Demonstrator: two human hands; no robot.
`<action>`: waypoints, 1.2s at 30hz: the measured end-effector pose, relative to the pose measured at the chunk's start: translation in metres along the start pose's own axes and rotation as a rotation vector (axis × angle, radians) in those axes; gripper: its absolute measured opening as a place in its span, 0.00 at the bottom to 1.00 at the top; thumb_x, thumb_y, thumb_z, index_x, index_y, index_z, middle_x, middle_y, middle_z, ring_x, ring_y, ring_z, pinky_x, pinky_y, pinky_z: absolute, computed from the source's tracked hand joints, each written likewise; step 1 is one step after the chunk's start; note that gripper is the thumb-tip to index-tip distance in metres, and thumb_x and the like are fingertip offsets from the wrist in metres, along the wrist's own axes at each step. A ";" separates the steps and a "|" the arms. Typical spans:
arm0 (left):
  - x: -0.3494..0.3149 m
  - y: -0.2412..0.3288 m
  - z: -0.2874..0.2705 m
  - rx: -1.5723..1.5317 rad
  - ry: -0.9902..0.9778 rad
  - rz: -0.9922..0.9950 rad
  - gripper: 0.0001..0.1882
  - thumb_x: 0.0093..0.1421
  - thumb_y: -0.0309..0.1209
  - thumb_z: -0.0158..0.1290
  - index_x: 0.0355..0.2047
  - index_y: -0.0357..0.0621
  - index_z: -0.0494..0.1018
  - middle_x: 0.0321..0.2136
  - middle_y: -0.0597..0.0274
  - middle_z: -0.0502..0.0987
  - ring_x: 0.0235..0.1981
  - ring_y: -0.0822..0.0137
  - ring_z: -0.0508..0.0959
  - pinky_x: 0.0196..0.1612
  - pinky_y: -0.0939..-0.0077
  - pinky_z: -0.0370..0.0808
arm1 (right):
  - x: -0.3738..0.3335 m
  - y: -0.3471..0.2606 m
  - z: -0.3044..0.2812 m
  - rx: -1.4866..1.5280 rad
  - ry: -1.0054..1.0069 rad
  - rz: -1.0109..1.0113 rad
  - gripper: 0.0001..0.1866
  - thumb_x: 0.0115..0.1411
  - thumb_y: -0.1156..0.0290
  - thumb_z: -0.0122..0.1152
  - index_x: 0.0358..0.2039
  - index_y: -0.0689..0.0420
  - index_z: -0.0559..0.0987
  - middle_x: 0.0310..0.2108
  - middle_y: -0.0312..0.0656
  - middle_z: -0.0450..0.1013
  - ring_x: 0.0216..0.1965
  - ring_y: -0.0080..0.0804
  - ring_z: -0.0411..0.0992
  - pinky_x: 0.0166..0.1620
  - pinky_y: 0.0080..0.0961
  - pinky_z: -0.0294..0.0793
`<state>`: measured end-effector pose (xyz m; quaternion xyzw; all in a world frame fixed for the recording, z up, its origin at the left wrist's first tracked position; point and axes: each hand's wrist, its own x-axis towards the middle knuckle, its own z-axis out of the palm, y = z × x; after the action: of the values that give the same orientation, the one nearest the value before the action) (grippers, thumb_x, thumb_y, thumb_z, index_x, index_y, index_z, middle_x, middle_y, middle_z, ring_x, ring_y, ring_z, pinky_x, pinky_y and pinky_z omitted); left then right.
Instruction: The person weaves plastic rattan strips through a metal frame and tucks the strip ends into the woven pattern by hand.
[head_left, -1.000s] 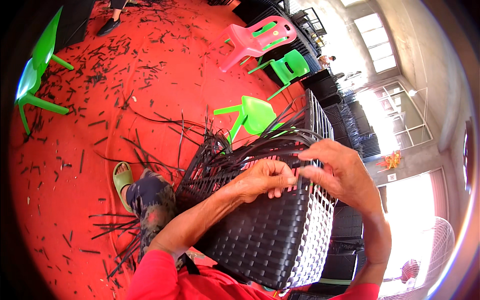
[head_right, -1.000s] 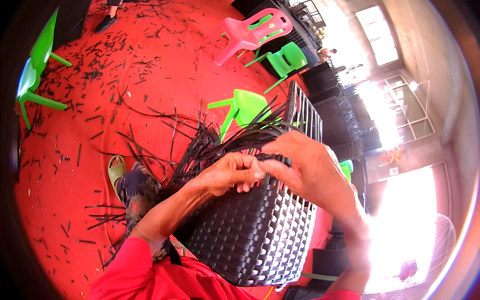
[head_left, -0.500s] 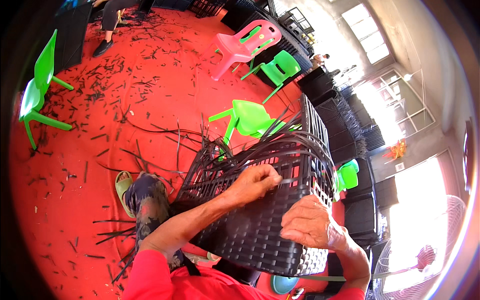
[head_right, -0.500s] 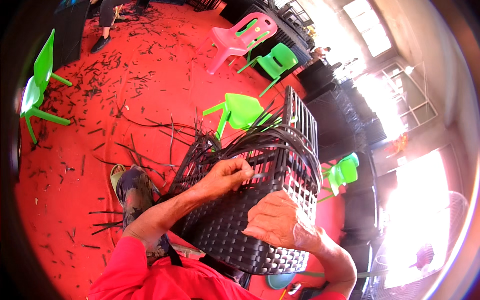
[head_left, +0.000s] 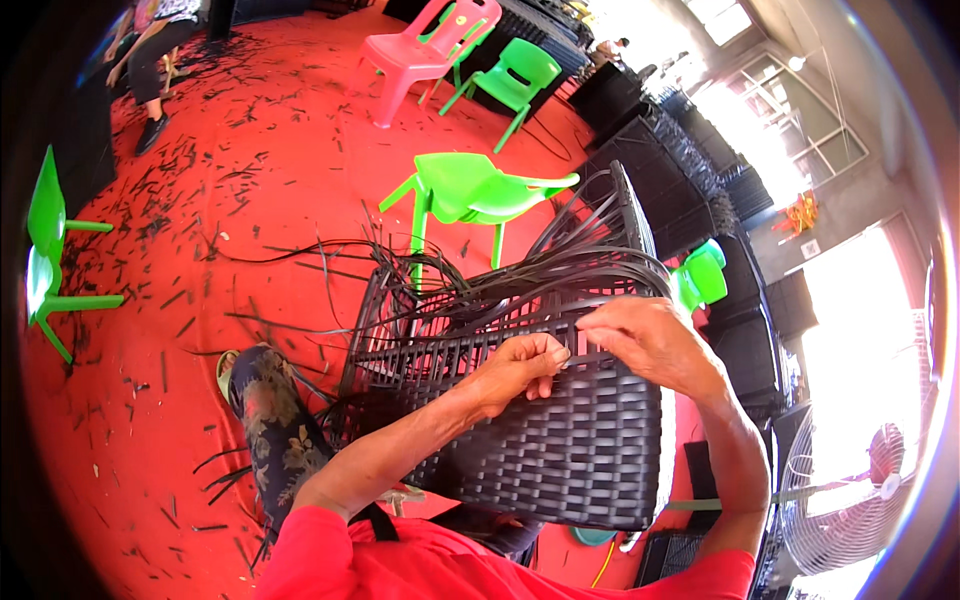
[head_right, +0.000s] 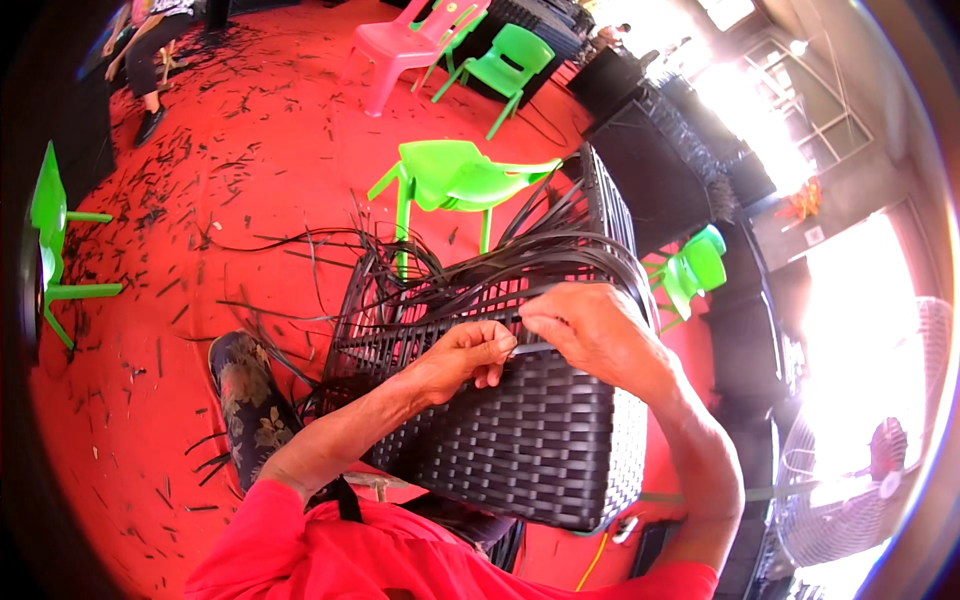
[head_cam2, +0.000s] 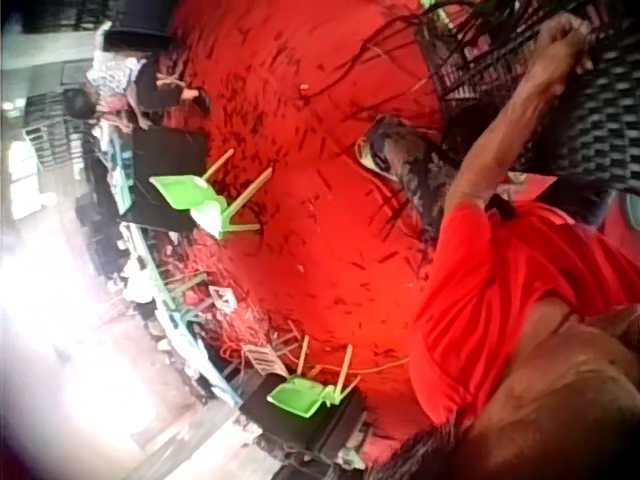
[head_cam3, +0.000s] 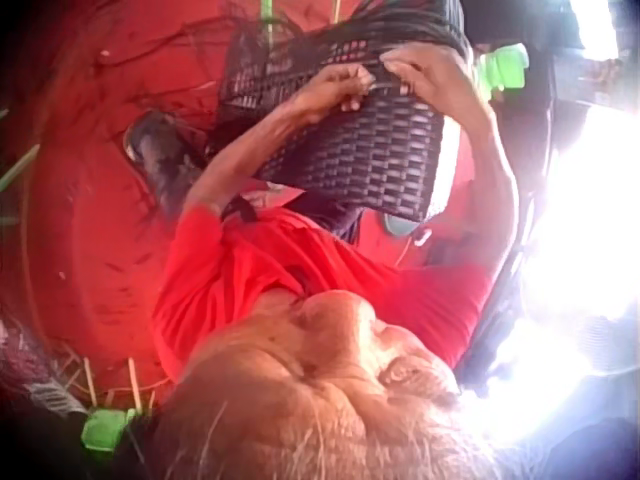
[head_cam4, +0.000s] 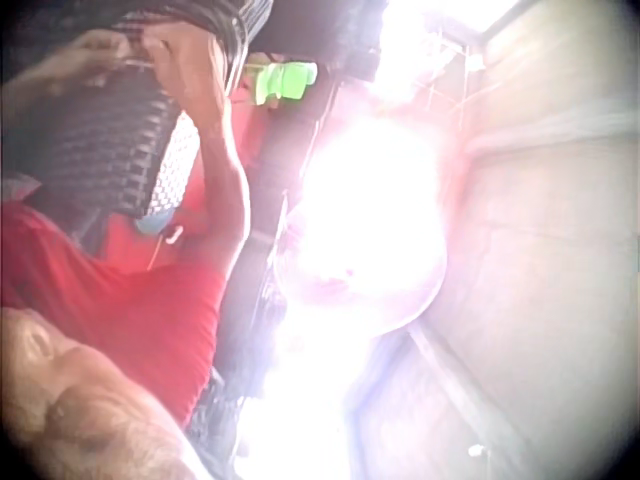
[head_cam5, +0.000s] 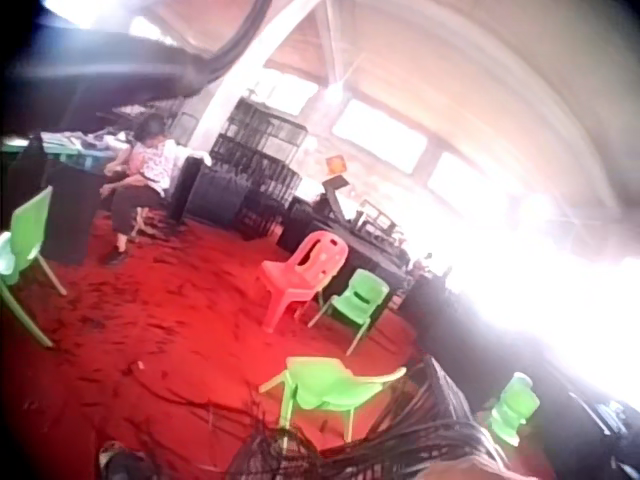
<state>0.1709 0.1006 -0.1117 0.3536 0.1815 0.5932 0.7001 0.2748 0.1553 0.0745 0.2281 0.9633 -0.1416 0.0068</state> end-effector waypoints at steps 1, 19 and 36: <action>0.003 -0.003 0.004 -0.004 -0.007 -0.011 0.13 0.59 0.43 0.49 0.27 0.47 0.67 0.16 0.74 0.66 0.18 0.82 0.68 0.20 0.87 0.61 | -0.005 0.011 0.001 -0.043 -0.101 0.005 0.08 0.54 0.69 0.55 0.30 0.60 0.77 0.24 0.49 0.72 0.28 0.44 0.71 0.32 0.35 0.70; 0.043 -0.014 0.027 -0.345 -0.158 -0.403 0.32 0.60 0.57 0.37 0.42 0.37 0.70 0.19 0.64 0.73 0.13 0.74 0.72 0.13 0.83 0.66 | -0.051 0.044 -0.020 0.669 0.047 0.560 0.08 0.55 0.69 0.57 0.32 0.60 0.73 0.19 0.33 0.69 0.20 0.14 0.66 0.21 0.11 0.62; 0.058 -0.023 0.028 -0.192 -0.120 -0.400 0.12 0.62 0.35 0.44 0.41 0.42 0.67 0.16 0.60 0.74 0.07 0.75 0.68 0.08 0.83 0.58 | -0.056 0.050 -0.014 0.386 -0.025 0.526 0.06 0.50 0.69 0.57 0.24 0.59 0.75 0.19 0.33 0.69 0.19 0.17 0.65 0.23 0.16 0.64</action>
<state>0.2193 0.1476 -0.0986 0.2771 0.1490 0.4349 0.8438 0.3478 0.1779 0.0791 0.4645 0.8265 -0.3177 0.0114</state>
